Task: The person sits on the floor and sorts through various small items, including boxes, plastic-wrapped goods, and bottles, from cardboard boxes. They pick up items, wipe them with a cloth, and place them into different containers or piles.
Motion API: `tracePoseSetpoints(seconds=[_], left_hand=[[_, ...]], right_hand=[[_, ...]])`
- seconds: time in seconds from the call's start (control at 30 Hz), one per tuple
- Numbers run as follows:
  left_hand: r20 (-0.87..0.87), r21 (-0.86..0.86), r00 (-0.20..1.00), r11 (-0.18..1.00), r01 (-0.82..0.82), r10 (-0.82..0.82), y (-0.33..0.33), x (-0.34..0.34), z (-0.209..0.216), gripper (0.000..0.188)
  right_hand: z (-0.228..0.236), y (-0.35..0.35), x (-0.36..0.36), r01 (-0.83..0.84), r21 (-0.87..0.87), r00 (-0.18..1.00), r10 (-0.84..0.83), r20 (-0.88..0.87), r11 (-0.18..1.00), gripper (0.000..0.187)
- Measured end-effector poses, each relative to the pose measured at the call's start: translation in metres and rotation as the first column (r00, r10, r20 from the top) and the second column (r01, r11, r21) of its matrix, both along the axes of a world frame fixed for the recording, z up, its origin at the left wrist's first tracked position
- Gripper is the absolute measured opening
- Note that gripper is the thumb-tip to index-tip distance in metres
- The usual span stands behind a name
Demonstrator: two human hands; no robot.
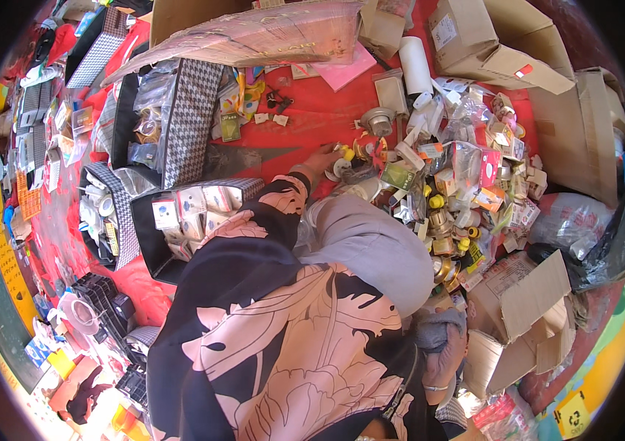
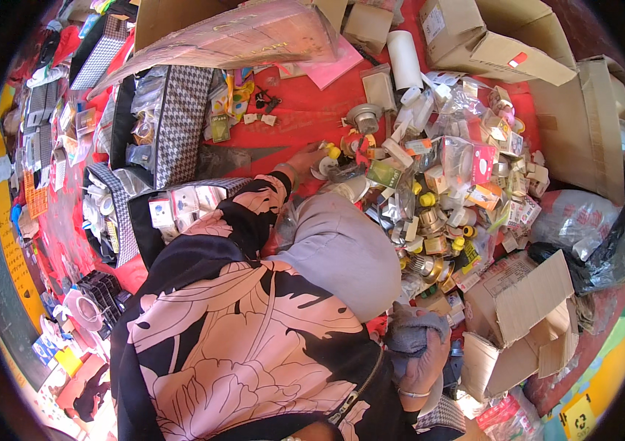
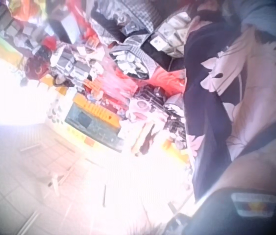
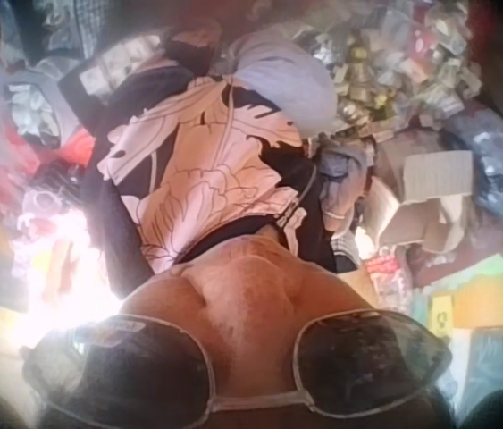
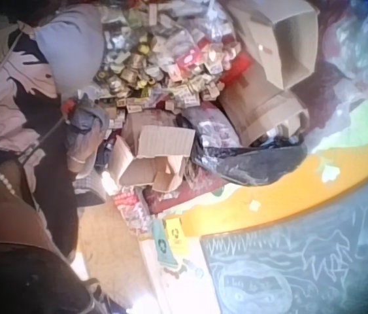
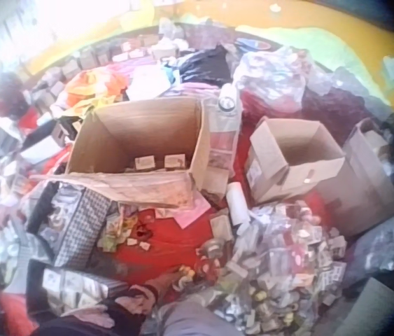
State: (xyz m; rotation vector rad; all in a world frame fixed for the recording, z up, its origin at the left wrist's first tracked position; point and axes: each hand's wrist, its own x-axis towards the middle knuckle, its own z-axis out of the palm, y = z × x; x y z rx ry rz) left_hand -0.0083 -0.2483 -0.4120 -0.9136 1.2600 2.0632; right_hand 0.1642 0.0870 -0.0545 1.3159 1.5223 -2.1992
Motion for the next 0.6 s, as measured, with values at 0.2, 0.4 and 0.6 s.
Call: tracePoseSetpoints(seconds=[0.2,0.4,0.6], left_hand=[[-0.026,-0.028,0.966,0.966,0.256,-0.257,0.015,-0.026,-0.003,0.06],[-0.209,0.171,0.977,0.983,0.07,-0.033,0.098,-0.06,0.019,0.067],[-0.423,-0.12,0.839,0.939,0.321,-0.341,0.158,-0.082,0.066,0.061]], right_hand=[[0.003,-0.005,-0.002,-0.032,0.044,0.999,0.032,-0.006,0.999,0.036],[0.013,-0.019,-0.014,-0.052,0.071,0.998,0.05,0.028,0.996,0.035],[0.003,-0.013,-0.009,-0.063,0.047,0.998,0.062,0.008,0.997,0.036]])
